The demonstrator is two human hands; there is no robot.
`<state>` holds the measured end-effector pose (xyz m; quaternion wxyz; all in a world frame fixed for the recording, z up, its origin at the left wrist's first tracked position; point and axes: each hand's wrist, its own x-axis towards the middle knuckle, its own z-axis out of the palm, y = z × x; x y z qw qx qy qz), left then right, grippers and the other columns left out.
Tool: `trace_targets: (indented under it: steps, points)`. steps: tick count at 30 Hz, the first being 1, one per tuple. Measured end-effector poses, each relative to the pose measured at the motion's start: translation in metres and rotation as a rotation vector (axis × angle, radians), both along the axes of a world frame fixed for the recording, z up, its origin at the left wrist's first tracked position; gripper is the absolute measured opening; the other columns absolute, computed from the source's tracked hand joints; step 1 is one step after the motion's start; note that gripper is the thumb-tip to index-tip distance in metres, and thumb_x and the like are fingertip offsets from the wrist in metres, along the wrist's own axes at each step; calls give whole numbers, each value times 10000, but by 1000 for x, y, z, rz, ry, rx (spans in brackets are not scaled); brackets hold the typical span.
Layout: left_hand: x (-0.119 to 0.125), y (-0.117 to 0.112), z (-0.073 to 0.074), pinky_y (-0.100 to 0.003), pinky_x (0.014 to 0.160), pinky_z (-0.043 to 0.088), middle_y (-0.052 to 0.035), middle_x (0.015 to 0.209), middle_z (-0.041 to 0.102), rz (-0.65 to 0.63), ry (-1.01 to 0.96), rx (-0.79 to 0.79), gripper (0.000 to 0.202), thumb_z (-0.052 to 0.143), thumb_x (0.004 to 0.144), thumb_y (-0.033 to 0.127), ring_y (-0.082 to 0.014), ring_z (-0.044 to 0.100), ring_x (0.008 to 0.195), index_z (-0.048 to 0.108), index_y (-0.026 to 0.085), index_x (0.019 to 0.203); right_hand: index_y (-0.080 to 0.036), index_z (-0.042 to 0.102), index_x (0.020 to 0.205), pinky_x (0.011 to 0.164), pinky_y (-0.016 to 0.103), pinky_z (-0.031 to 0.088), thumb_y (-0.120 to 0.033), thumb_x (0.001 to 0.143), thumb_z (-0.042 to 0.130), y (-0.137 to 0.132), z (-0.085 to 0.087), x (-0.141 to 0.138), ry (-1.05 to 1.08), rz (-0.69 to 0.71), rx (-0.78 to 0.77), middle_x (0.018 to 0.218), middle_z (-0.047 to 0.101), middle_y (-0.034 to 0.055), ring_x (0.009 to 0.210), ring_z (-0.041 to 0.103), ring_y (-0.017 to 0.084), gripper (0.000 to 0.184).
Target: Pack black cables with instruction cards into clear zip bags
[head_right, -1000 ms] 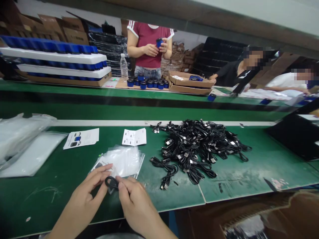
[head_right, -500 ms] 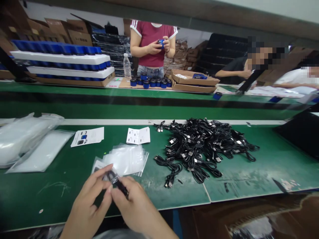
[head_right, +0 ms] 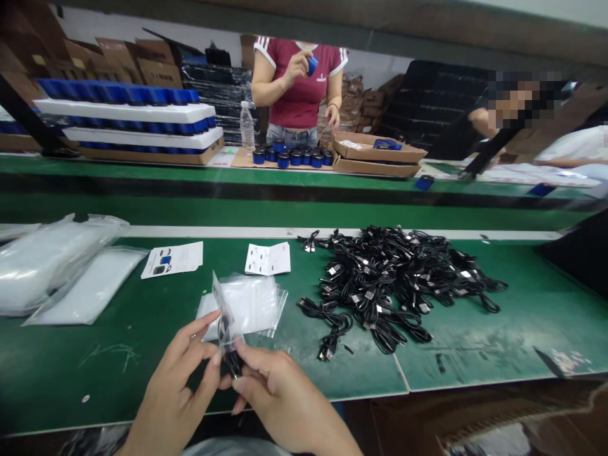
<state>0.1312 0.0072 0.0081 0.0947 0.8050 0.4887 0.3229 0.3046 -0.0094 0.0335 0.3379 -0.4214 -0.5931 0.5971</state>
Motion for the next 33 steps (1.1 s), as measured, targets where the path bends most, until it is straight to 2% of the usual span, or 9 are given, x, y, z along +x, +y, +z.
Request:
trace_targets:
  steps: [12, 17, 20, 22, 24, 26, 28, 30, 33]
  points:
    - [4, -4, 5, -336, 835, 506, -110, 1230, 494, -15, -28, -61, 131, 470, 828, 190, -226, 551, 1069, 569, 207, 744, -188, 641, 804, 624, 243, 459, -129, 878, 424, -3, -27, -35, -298, -461, 453, 792, 609, 44, 693, 585, 153, 237]
    - [12, -13, 8, -359, 854, 493, -103, 1257, 483, -10, -104, -134, 147, 454, 830, 196, -231, 545, 1091, 563, 214, 733, -190, 553, 815, 591, 249, 446, -144, 725, 618, 4, -38, -40, -322, -807, 407, 777, 550, 20, 638, 542, 147, 121]
    - [15, -18, 10, -437, 969, 402, -89, 1270, 490, -27, -158, -141, 188, 416, 829, 169, -238, 483, 1176, 513, 219, 677, -177, 542, 924, 587, 238, 452, -156, 710, 629, 11, -34, -34, -146, -661, 180, 757, 588, 9, 631, 552, 141, 233]
    - [11, -16, 12, -547, 1062, 219, -78, 1288, 499, -63, -128, -116, 165, 439, 824, 178, -260, 407, 1252, 498, 222, 676, -170, 574, 749, 547, 210, 416, -140, 747, 581, 14, -27, -27, -97, -443, 94, 629, 567, -22, 574, 527, 119, 31]
    - [3, -9, 17, -616, 1066, 66, -85, 1329, 486, -106, -61, -147, 47, 555, 788, 271, -300, 373, 1278, 536, 228, 783, -162, 549, 585, 522, 196, 368, -125, 747, 584, 14, -18, -20, -148, -300, 94, 550, 531, -41, 534, 487, 98, 171]
    - [-8, 1, 25, -611, 1053, 149, -99, 1310, 520, -154, 7, -296, 403, 688, 681, 385, -334, 435, 1227, 543, 238, 1027, -158, 557, 559, 528, 195, 352, -123, 738, 610, 13, -9, -15, -208, -218, 121, 545, 534, -46, 536, 474, 92, 190]
    - [-15, 9, 34, -503, 961, 382, -61, 1146, 642, -152, 36, -524, 624, 721, 641, 412, -318, 556, 1092, 490, 258, 1200, -161, 575, 583, 529, 193, 357, -122, 719, 635, 13, -4, -13, -211, -191, 95, 549, 537, -49, 540, 473, 91, 154]
    - [-16, 14, 40, -349, 808, 493, -6, 982, 698, -138, -5, -698, 519, 699, 673, 390, -258, 636, 921, 551, 272, 1156, -166, 587, 634, 518, 187, 371, -124, 712, 635, 13, -1, -13, -140, -246, 26, 548, 532, -51, 532, 476, 91, 101]
    - [-11, 14, 39, -231, 671, 483, 33, 816, 692, -91, -141, -756, 191, 641, 736, 322, -172, 639, 740, 647, 249, 913, -178, 609, 837, 598, 210, 445, -192, 744, 628, 12, -1, -12, 56, -346, -57, 697, 611, -12, 639, 557, 119, 96]
